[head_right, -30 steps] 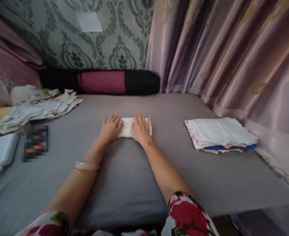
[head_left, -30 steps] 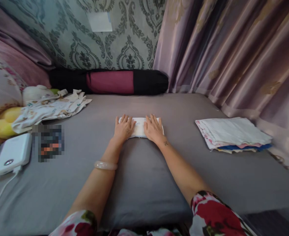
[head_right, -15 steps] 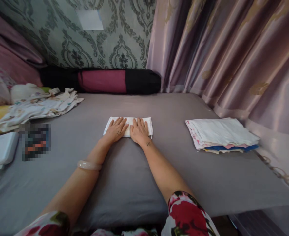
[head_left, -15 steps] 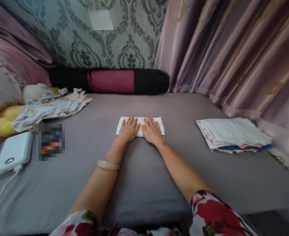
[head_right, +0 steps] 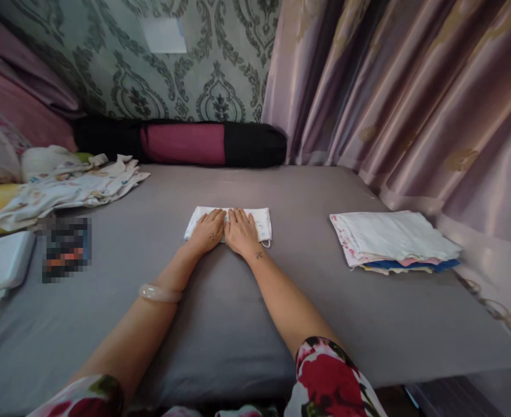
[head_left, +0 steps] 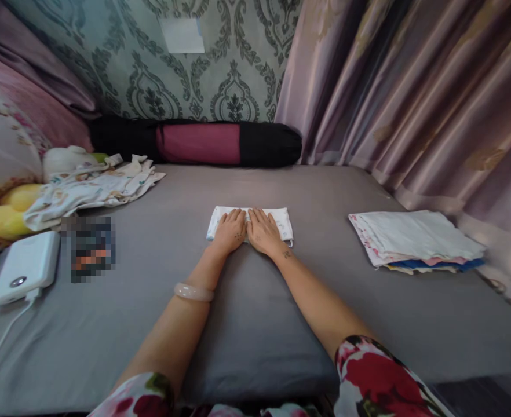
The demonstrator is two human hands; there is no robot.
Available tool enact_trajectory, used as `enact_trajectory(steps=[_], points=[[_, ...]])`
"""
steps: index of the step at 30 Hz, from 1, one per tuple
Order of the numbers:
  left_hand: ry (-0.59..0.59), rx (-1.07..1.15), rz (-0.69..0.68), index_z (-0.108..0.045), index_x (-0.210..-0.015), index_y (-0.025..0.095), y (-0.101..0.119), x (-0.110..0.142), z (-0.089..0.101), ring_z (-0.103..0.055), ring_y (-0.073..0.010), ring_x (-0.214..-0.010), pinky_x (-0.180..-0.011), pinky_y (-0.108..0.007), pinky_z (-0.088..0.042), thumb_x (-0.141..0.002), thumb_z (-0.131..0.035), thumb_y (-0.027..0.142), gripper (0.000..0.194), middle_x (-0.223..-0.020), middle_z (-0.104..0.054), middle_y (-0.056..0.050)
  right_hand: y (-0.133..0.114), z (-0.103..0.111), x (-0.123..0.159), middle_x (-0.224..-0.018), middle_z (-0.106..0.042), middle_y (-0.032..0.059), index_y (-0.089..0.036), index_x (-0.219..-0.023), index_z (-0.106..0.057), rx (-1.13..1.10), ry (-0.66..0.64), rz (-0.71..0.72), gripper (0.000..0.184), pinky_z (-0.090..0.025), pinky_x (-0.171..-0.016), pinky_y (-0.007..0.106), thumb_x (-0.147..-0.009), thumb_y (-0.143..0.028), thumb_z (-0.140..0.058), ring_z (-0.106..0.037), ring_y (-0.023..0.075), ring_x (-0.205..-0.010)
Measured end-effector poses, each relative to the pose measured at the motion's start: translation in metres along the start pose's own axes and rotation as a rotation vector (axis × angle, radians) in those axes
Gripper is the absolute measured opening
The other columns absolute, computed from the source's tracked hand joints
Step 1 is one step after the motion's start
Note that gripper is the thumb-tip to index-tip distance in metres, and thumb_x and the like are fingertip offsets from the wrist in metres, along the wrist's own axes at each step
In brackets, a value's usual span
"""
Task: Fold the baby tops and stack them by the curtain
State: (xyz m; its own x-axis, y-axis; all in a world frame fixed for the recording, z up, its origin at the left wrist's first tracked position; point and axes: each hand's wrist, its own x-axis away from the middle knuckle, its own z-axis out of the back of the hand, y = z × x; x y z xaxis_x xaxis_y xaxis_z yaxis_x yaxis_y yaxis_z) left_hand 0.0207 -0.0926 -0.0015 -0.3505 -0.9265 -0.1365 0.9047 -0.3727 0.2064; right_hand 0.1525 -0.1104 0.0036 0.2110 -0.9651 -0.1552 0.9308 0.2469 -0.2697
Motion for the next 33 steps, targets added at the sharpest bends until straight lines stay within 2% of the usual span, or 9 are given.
enact_trajectory(steps=[4, 7, 11, 14, 19, 24, 33], points=[[0.043, 0.049, -0.011, -0.049, -0.136, 0.012, -0.003, -0.002, -0.001, -0.043, -0.0252, -0.137, -0.115, -0.045, -0.029, -0.095, -0.034, 0.022, 0.044, -0.146, -0.049, -0.016, 0.000, -0.001, 0.001, -0.155, -0.037, 0.0106, -0.010, -0.149, -0.037, 0.013, 0.012, 0.002, 0.053, -0.017, -0.118, 0.044, -0.100, -0.030, -0.026, -0.029, 0.0236, -0.144], [0.123, 0.169, 0.006, -0.055, -0.129, 0.013, -0.010, -0.005, 0.003, -0.055, -0.0216, -0.125, -0.110, -0.038, -0.038, -0.093, -0.033, 0.016, 0.042, -0.133, -0.060, -0.014, 0.000, 0.000, 0.001, -0.154, -0.038, 0.0114, -0.010, -0.148, -0.037, 0.021, 0.019, 0.003, 0.053, -0.018, -0.118, 0.044, -0.100, -0.030, -0.026, -0.030, 0.0239, -0.143], [0.312, 0.299, 0.167, -0.060, -0.124, 0.014, -0.027, -0.007, 0.010, -0.060, -0.0211, -0.117, -0.103, -0.036, -0.045, -0.089, -0.031, 0.012, 0.046, -0.123, -0.066, -0.013, -0.004, 0.007, -0.002, -0.153, -0.039, 0.0138, -0.009, -0.148, -0.038, 0.032, -0.019, -0.012, 0.053, -0.020, -0.117, 0.046, -0.100, -0.029, -0.027, -0.031, 0.0255, -0.142], [0.381, 0.351, 0.293, -0.062, -0.122, 0.016, -0.038, -0.007, 0.013, -0.059, -0.0217, -0.117, -0.104, -0.038, -0.045, -0.085, -0.032, 0.009, 0.048, -0.122, -0.067, -0.011, -0.014, 0.012, -0.007, -0.153, -0.039, 0.0150, -0.008, -0.146, -0.041, 0.050, 0.010, 0.001, 0.052, -0.020, -0.117, 0.046, -0.100, -0.029, -0.028, -0.030, 0.0269, -0.143], [0.396, 0.392, 0.375, -0.063, -0.119, 0.013, -0.045, -0.005, 0.014, -0.061, -0.0213, -0.116, -0.103, -0.036, -0.045, -0.083, -0.032, 0.008, 0.048, -0.121, -0.068, -0.012, -0.031, 0.000, -0.014, -0.152, -0.039, 0.0168, -0.005, -0.144, -0.042, 0.066, 0.049, -0.003, 0.053, -0.019, -0.116, 0.045, -0.100, -0.032, -0.031, -0.030, 0.0281, -0.142], [0.402, 0.389, 0.397, -0.064, -0.116, 0.014, -0.048, -0.004, 0.014, -0.062, -0.0214, -0.113, -0.101, -0.035, -0.046, -0.085, -0.035, 0.012, 0.043, -0.118, -0.069, -0.012, -0.032, -0.017, -0.015, -0.151, -0.041, 0.0165, -0.007, -0.143, -0.043, 0.082, 0.081, -0.027, 0.052, -0.019, -0.116, 0.044, -0.098, -0.033, -0.035, -0.031, 0.0281, -0.142], [0.363, 0.311, 0.435, -0.064, -0.115, 0.018, -0.053, -0.003, 0.014, -0.063, -0.0223, -0.111, -0.096, -0.035, -0.047, -0.089, -0.036, 0.018, 0.038, -0.116, -0.070, -0.011, -0.040, -0.001, -0.019, -0.146, -0.046, 0.0185, -0.009, -0.138, -0.049, 0.101, 0.032, -0.006, 0.049, -0.022, -0.113, 0.047, -0.100, -0.035, -0.033, -0.036, 0.0294, -0.138]])
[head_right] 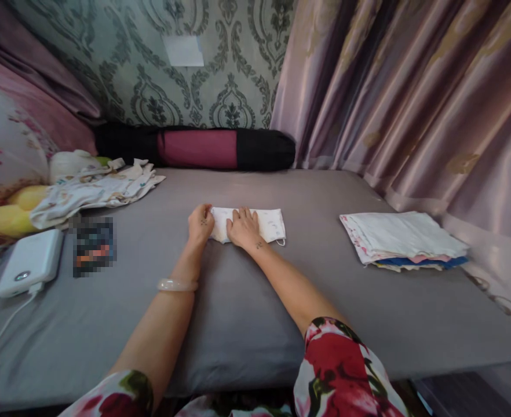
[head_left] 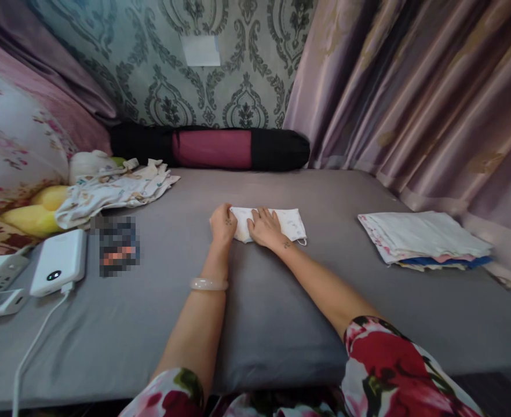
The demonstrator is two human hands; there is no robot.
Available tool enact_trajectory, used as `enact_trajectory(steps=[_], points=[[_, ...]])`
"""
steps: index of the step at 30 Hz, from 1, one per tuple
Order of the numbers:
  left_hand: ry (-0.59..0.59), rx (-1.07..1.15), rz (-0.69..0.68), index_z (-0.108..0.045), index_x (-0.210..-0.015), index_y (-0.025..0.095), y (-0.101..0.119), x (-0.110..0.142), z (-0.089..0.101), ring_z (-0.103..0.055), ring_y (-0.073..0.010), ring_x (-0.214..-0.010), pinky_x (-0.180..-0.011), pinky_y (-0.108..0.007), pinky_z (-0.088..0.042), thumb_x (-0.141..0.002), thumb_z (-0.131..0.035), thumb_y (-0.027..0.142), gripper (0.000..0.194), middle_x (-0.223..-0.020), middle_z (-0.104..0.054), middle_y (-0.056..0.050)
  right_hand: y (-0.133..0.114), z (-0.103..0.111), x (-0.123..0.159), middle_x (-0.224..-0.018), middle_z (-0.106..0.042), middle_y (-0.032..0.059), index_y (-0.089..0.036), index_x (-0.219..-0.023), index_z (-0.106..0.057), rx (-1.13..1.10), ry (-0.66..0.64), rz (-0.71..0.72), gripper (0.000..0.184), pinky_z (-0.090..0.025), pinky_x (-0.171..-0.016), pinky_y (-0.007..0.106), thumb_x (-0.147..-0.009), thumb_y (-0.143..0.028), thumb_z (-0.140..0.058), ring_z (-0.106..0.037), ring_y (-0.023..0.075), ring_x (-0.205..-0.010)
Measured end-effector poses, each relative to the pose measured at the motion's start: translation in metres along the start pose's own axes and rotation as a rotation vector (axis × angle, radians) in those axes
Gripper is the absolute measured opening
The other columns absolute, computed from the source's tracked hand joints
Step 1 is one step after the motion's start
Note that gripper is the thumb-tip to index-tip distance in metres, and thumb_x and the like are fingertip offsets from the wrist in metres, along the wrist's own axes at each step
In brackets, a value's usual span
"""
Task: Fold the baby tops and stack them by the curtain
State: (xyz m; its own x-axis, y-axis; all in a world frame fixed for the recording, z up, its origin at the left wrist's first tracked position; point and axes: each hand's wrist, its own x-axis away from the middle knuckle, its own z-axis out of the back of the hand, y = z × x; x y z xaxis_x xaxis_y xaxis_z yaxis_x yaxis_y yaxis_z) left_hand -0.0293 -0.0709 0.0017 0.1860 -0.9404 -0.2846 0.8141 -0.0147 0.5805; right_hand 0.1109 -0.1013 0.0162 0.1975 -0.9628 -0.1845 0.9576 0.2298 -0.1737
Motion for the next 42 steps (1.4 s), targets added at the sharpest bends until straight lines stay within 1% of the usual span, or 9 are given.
enact_trajectory(steps=[4, 9, 13, 19, 25, 30, 34, 39, 42], points=[[-0.012, -0.079, -0.010, -0.065, -0.114, 0.019, 0.001, 0.002, 0.004, -0.062, -0.0238, -0.110, -0.094, -0.037, -0.046, -0.090, -0.036, 0.019, 0.037, -0.113, -0.070, -0.012, -0.011, 0.000, -0.007, -0.149, -0.043, 0.0175, -0.010, -0.140, -0.048, -0.021, -0.015, 0.021, 0.050, -0.020, -0.114, 0.048, -0.101, -0.034, -0.029, -0.033, 0.0290, -0.141], [-0.031, -0.128, -0.011, -0.065, -0.113, 0.018, -0.001, 0.003, 0.008, -0.061, -0.0255, -0.113, -0.096, -0.040, -0.045, -0.090, -0.036, 0.019, 0.037, -0.114, -0.069, -0.015, -0.020, -0.014, -0.007, -0.152, -0.040, 0.0156, -0.010, -0.144, -0.043, -0.006, -0.040, 0.007, 0.052, -0.013, -0.117, 0.048, -0.100, -0.035, -0.030, -0.028, 0.0273, -0.144], [-0.014, -0.112, 0.011, -0.066, -0.112, 0.019, -0.005, 0.000, 0.007, -0.061, -0.0244, -0.111, -0.095, -0.038, -0.045, -0.089, -0.036, 0.018, 0.037, -0.114, -0.069, -0.013, -0.019, -0.019, -0.007, -0.152, -0.040, 0.0148, -0.010, -0.145, -0.042, 0.002, -0.045, 0.004, 0.053, -0.013, -0.117, 0.049, -0.100, -0.035, -0.031, -0.028, 0.0276, -0.144], [0.021, -0.074, 0.042, -0.067, -0.112, 0.019, -0.011, -0.003, 0.006, -0.063, -0.0243, -0.108, -0.094, -0.038, -0.047, -0.087, -0.038, 0.015, 0.039, -0.111, -0.071, -0.012, -0.021, -0.015, -0.010, -0.150, -0.042, 0.0175, -0.007, -0.142, -0.045, 0.007, -0.050, 0.003, 0.051, -0.014, -0.117, 0.051, -0.099, -0.032, -0.034, -0.031, 0.0295, -0.142], [0.053, -0.008, 0.103, -0.066, -0.115, 0.014, -0.013, -0.007, 0.011, -0.062, -0.0226, -0.112, -0.098, -0.035, -0.045, -0.084, -0.038, 0.009, 0.043, -0.116, -0.069, -0.013, -0.038, -0.013, -0.018, -0.150, -0.043, 0.0173, -0.006, -0.140, -0.045, -0.041, 0.018, 0.120, 0.049, -0.015, -0.117, 0.050, -0.100, -0.028, -0.030, -0.031, 0.0277, -0.142], [0.131, 0.065, 0.148, -0.067, -0.114, 0.014, -0.016, -0.010, 0.013, -0.061, -0.0227, -0.114, -0.100, -0.036, -0.044, -0.082, -0.037, 0.007, 0.044, -0.117, -0.069, -0.013, -0.051, -0.025, -0.022, -0.156, -0.033, 0.0161, -0.004, -0.146, -0.038, -0.074, -0.077, 0.136, 0.055, -0.016, -0.118, 0.048, -0.101, -0.032, -0.023, -0.025, 0.0269, -0.146], [0.138, 0.097, 0.149, -0.067, -0.111, 0.016, -0.017, -0.011, 0.011, -0.061, -0.0228, -0.114, -0.101, -0.038, -0.044, -0.081, -0.038, 0.007, 0.043, -0.116, -0.070, -0.012, -0.052, -0.028, -0.021, -0.157, -0.030, 0.0165, -0.003, -0.147, -0.036, -0.086, -0.094, 0.134, 0.056, -0.016, -0.118, 0.047, -0.101, -0.031, -0.023, -0.023, 0.0269, -0.146], [0.098, 0.092, 0.132, -0.067, -0.112, 0.012, -0.014, -0.010, 0.012, -0.061, -0.0236, -0.114, -0.101, -0.037, -0.044, -0.081, -0.038, 0.007, 0.042, -0.117, -0.069, -0.014, -0.051, -0.022, -0.022, -0.157, -0.029, 0.0155, -0.005, -0.147, -0.036, -0.099, -0.142, 0.130, 0.055, -0.016, -0.118, 0.047, -0.101, -0.032, -0.025, -0.023, 0.0265, -0.146], [0.077, 0.100, 0.099, -0.066, -0.113, 0.012, -0.013, -0.009, 0.011, -0.062, -0.0237, -0.114, -0.101, -0.037, -0.045, -0.082, -0.037, 0.007, 0.043, -0.117, -0.069, -0.015, -0.045, -0.016, -0.021, -0.157, -0.031, 0.0154, -0.006, -0.148, -0.036, -0.108, -0.082, 0.102, 0.055, -0.013, -0.119, 0.050, -0.102, -0.033, -0.022, -0.025, 0.0262, -0.146]])
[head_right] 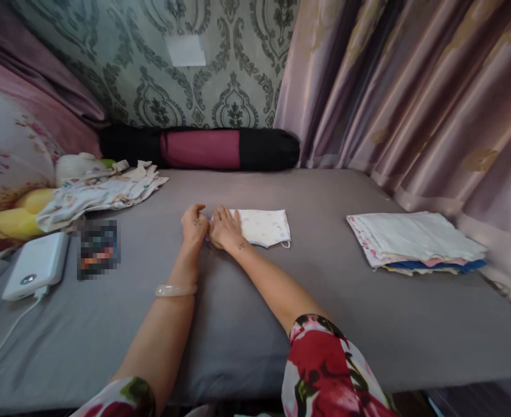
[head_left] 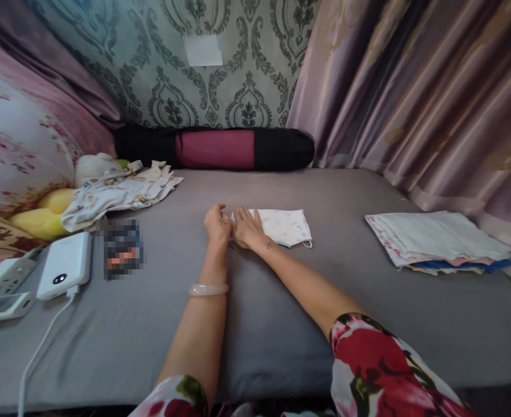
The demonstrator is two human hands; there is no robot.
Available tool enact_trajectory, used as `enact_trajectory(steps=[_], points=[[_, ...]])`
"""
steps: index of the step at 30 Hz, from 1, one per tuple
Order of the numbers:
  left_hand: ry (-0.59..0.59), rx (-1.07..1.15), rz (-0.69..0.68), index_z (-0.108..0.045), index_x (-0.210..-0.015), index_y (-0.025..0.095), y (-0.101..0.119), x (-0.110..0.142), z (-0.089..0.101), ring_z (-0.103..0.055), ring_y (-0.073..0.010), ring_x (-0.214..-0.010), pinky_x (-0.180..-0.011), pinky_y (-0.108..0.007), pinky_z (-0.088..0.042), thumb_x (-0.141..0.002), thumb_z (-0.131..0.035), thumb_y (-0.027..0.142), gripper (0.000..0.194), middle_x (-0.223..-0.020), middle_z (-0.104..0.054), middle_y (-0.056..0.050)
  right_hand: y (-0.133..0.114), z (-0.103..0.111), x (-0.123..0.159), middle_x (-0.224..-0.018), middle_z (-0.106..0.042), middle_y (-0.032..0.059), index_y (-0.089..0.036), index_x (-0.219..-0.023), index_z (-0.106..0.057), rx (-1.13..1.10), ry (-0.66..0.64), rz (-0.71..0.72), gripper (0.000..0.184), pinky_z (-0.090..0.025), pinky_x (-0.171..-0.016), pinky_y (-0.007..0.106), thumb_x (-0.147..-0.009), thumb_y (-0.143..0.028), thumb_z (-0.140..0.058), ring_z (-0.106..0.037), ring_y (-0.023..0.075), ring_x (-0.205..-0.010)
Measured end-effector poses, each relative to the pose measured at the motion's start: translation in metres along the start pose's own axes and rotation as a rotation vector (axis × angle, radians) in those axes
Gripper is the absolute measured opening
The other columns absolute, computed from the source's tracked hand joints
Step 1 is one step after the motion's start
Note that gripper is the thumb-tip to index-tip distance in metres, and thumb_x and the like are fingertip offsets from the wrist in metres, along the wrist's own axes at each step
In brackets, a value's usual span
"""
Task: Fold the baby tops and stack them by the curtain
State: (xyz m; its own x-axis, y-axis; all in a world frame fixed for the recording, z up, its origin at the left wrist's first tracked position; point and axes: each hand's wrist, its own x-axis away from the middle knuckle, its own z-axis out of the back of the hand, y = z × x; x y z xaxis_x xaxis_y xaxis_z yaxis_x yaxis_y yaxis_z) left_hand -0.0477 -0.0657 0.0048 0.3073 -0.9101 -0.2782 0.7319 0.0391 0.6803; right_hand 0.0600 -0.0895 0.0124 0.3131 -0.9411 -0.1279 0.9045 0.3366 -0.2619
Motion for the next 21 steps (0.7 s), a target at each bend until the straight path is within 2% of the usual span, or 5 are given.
enact_trajectory(steps=[4, 9, 14, 21], points=[[-0.020, 0.010, -0.059, -0.066, -0.111, 0.014, 0.001, 0.001, -0.007, -0.062, -0.0235, -0.112, -0.099, -0.038, -0.046, -0.081, -0.038, 0.007, 0.042, -0.115, -0.070, -0.014, 0.013, 0.006, 0.008, -0.155, -0.034, 0.0163, -0.005, -0.146, -0.038, 0.055, 0.105, -0.020, 0.054, -0.007, -0.119, 0.051, -0.101, -0.032, -0.027, -0.025, 0.0259, -0.145], [-0.038, -0.013, -0.146, -0.066, -0.109, 0.017, 0.004, 0.006, -0.016, -0.062, -0.0222, -0.111, -0.100, -0.037, -0.045, -0.081, -0.039, 0.005, 0.041, -0.111, -0.071, -0.012, 0.025, 0.000, 0.014, -0.152, -0.039, 0.0165, -0.005, -0.145, -0.040, 0.084, 0.032, -0.051, 0.055, -0.011, -0.118, 0.053, -0.100, -0.033, -0.028, -0.029, 0.0271, -0.144], [-0.063, -0.060, -0.213, -0.066, -0.110, 0.015, 0.006, 0.011, -0.019, -0.063, -0.0222, -0.108, -0.097, -0.034, -0.045, -0.083, -0.038, 0.006, 0.040, -0.108, -0.070, -0.013, 0.026, -0.007, 0.012, -0.153, -0.039, 0.0165, -0.004, -0.145, -0.040, 0.091, 0.039, -0.044, 0.055, -0.012, -0.117, 0.054, -0.100, -0.033, -0.027, -0.029, 0.0280, -0.143], [-0.094, -0.118, -0.251, -0.067, -0.110, 0.014, 0.008, 0.012, -0.020, -0.064, -0.0228, -0.106, -0.095, -0.036, -0.047, -0.084, -0.038, 0.006, 0.040, -0.105, -0.071, -0.013, 0.029, 0.009, 0.018, -0.154, -0.036, 0.0158, -0.006, -0.146, -0.038, 0.024, 0.047, -0.061, 0.053, -0.012, -0.118, 0.052, -0.100, -0.031, -0.028, -0.027, 0.0268, -0.144]])
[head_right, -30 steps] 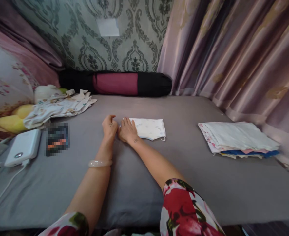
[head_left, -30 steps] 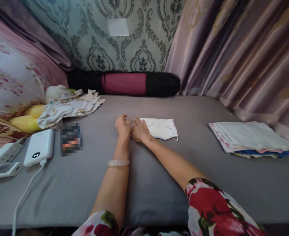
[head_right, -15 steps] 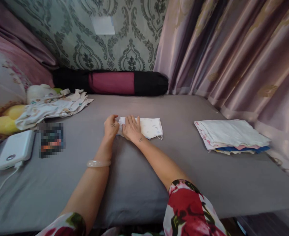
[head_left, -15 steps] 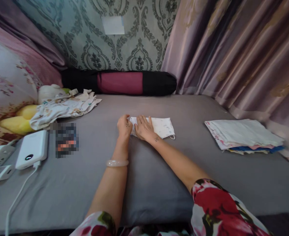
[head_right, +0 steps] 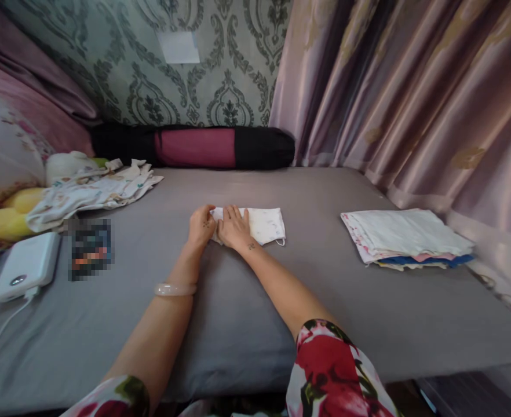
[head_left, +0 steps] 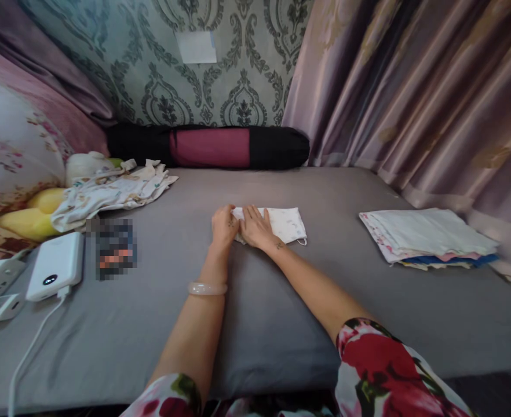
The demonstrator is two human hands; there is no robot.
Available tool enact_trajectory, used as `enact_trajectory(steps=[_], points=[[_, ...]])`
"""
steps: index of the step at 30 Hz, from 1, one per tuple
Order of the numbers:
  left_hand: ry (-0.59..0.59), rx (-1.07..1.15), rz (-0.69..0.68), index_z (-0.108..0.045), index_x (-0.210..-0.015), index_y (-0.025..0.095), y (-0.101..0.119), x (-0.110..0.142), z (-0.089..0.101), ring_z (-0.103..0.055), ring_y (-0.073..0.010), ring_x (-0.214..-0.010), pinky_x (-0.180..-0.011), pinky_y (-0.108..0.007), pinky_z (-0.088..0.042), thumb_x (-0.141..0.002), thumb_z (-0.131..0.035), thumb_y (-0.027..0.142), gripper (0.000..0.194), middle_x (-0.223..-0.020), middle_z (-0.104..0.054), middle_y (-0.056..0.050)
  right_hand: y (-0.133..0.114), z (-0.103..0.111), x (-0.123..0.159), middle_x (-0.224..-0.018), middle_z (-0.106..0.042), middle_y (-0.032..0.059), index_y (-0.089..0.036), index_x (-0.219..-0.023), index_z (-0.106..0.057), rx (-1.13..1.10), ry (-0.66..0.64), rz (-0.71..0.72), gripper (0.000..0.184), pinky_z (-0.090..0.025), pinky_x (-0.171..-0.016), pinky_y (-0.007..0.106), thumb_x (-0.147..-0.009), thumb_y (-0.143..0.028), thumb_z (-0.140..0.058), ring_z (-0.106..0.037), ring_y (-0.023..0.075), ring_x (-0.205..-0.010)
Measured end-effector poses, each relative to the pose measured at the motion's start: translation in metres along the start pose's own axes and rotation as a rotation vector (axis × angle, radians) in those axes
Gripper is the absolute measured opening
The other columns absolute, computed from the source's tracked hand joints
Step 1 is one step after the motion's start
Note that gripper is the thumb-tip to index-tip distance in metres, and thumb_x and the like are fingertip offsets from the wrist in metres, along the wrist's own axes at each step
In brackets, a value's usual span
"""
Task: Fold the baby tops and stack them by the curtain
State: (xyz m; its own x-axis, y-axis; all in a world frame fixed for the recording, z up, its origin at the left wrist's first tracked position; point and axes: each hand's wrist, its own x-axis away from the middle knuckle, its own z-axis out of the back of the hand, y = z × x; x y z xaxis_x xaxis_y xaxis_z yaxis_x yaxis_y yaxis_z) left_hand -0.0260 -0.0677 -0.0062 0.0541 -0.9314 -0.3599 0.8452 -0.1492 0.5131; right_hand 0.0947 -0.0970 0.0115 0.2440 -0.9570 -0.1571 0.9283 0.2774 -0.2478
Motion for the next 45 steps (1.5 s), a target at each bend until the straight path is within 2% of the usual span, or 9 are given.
enact_trajectory(steps=[5, 9, 16, 21, 25, 31, 39, 45], points=[[-0.018, -0.012, -0.054, -0.066, -0.112, 0.016, 0.006, 0.003, -0.002, -0.063, -0.0226, -0.106, -0.095, -0.037, -0.047, -0.086, -0.037, 0.009, 0.039, -0.107, -0.071, -0.013, 0.016, 0.012, 0.012, -0.155, -0.035, 0.0175, -0.005, -0.147, -0.037, 0.016, 0.046, -0.059, 0.053, -0.011, -0.118, 0.051, -0.101, -0.031, -0.029, -0.025, 0.0278, -0.145], [-0.045, -0.028, -0.107, -0.065, -0.112, 0.017, 0.012, 0.005, -0.004, -0.063, -0.0217, -0.106, -0.097, -0.036, -0.046, -0.087, -0.038, 0.010, 0.039, -0.109, -0.070, -0.011, 0.026, 0.005, 0.019, -0.154, -0.036, 0.0167, -0.007, -0.146, -0.039, 0.036, 0.052, -0.066, 0.052, -0.014, -0.117, 0.049, -0.101, -0.031, -0.029, -0.027, 0.0273, -0.144], [-0.084, -0.061, -0.143, -0.064, -0.113, 0.016, 0.019, 0.008, -0.001, -0.063, -0.0215, -0.107, -0.098, -0.035, -0.044, -0.088, -0.037, 0.009, 0.037, -0.111, -0.069, -0.012, 0.025, -0.002, 0.020, -0.154, -0.038, 0.0152, -0.009, -0.145, -0.041, 0.035, 0.092, -0.070, 0.052, -0.016, -0.117, 0.049, -0.100, -0.031, -0.029, -0.029, 0.0272, -0.143], [-0.126, -0.086, -0.183, -0.062, -0.115, 0.015, 0.029, 0.011, 0.003, -0.059, -0.0234, -0.115, -0.102, -0.039, -0.041, -0.089, -0.039, 0.010, 0.035, -0.115, -0.067, -0.014, 0.029, 0.006, 0.022, -0.154, -0.036, 0.0158, -0.009, -0.146, -0.039, -0.012, 0.067, -0.092, 0.053, -0.017, -0.117, 0.049, -0.101, -0.033, -0.028, -0.029, 0.0277, -0.143], [-0.149, -0.126, -0.239, -0.059, -0.121, 0.016, 0.037, 0.016, 0.001, -0.051, -0.0238, -0.128, -0.112, -0.043, -0.031, -0.093, -0.038, 0.013, 0.035, -0.124, -0.065, -0.014, 0.039, 0.011, 0.025, -0.154, -0.034, 0.0200, -0.003, -0.147, -0.036, -0.006, 0.128, -0.192, 0.057, -0.013, -0.117, 0.053, -0.102, -0.035, -0.026, -0.026, 0.0303, -0.144], [-0.305, -0.133, -0.297, -0.052, -0.131, 0.017, 0.039, 0.020, -0.011, -0.042, -0.0245, -0.137, -0.115, -0.047, -0.026, -0.099, -0.035, 0.029, 0.038, -0.143, -0.053, -0.014, 0.049, 0.007, 0.027, -0.152, -0.037, 0.0212, -0.001, -0.145, -0.039, 0.001, 0.061, -0.257, 0.059, -0.014, -0.116, 0.054, -0.102, -0.039, -0.025, -0.026, 0.0316, -0.144], [-0.344, -0.154, -0.288, -0.049, -0.136, 0.018, 0.035, 0.019, -0.015, -0.039, -0.0255, -0.139, -0.116, -0.049, -0.024, -0.100, -0.033, 0.030, 0.041, -0.147, -0.049, -0.014, 0.049, 0.009, 0.028, -0.152, -0.037, 0.0207, -0.003, -0.145, -0.040, 0.002, 0.042, -0.257, 0.058, -0.015, -0.115, 0.054, -0.102, -0.040, -0.026, -0.025, 0.0316, -0.144], [-0.336, -0.136, -0.263, -0.046, -0.140, 0.017, 0.045, 0.021, -0.011, -0.036, -0.0275, -0.142, -0.117, -0.050, -0.022, -0.100, -0.031, 0.034, 0.046, -0.149, -0.046, -0.013, 0.052, 0.016, 0.027, -0.151, -0.040, 0.0177, -0.007, -0.141, -0.047, -0.003, 0.061, -0.244, 0.054, -0.014, -0.116, 0.055, -0.102, -0.037, -0.025, -0.028, 0.0308, -0.143]])
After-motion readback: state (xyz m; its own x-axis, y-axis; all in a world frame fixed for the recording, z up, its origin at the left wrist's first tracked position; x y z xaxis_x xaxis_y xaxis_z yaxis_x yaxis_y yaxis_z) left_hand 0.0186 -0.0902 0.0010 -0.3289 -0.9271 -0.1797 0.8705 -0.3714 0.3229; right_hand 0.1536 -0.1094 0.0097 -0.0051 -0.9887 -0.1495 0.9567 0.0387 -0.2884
